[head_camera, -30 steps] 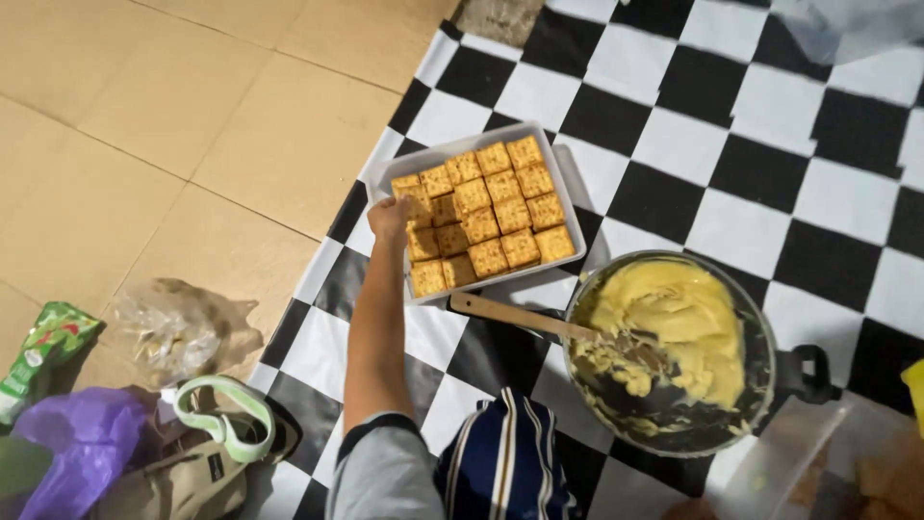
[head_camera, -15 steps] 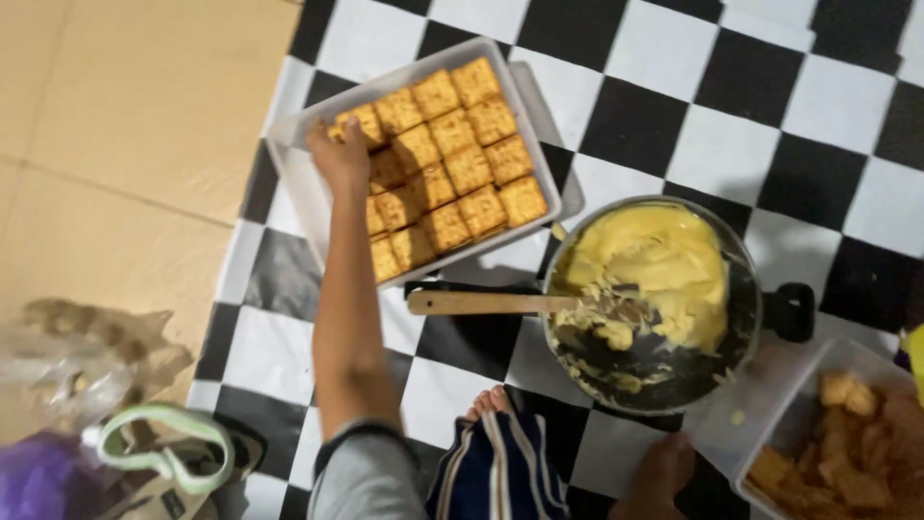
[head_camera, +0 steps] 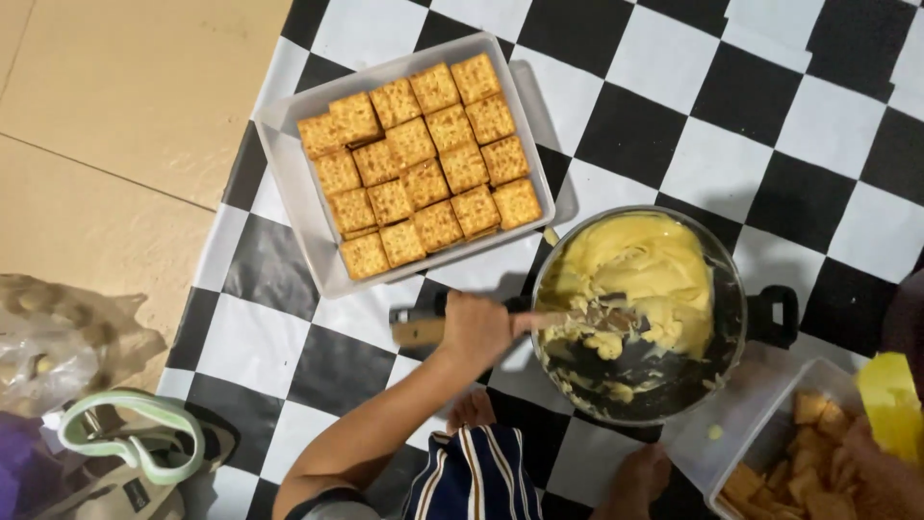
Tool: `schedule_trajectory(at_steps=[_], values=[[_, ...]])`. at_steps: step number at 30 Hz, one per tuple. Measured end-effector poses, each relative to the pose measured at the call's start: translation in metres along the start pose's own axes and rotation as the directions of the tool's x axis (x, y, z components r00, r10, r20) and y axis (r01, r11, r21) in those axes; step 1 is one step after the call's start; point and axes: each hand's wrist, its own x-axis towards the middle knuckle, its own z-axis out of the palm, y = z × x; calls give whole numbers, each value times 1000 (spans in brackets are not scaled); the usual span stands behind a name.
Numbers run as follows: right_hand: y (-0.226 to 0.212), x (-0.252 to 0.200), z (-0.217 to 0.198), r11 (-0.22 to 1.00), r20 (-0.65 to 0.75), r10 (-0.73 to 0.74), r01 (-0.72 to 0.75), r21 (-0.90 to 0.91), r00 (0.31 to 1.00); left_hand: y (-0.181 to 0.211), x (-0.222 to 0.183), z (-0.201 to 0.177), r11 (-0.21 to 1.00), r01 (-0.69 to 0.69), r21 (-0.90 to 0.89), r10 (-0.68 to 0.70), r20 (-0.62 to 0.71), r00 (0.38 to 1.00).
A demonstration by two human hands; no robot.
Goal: A person is manually spreading a yellow cream filling onto square biscuits and stacking them in a plastic container.
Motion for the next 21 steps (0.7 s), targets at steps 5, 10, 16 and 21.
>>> schedule_trajectory(at_steps=[5,10,16,21], values=[[-29,-26,-18,978,120,187,-196,73,975,-9,2,-33,961,-133,-243,243,508,826],[38,38,28,995,-27,-24,26,96,999,-6,45,-16,605,200,-771,208,395,895],[-11,11,16,962,-52,261,-255,101,964,9,108,81,708,23,-706,183,214,959],[14,32,17,983,-1,180,-180,-44,984,-9,174,158,726,-173,-665,64,-186,980]])
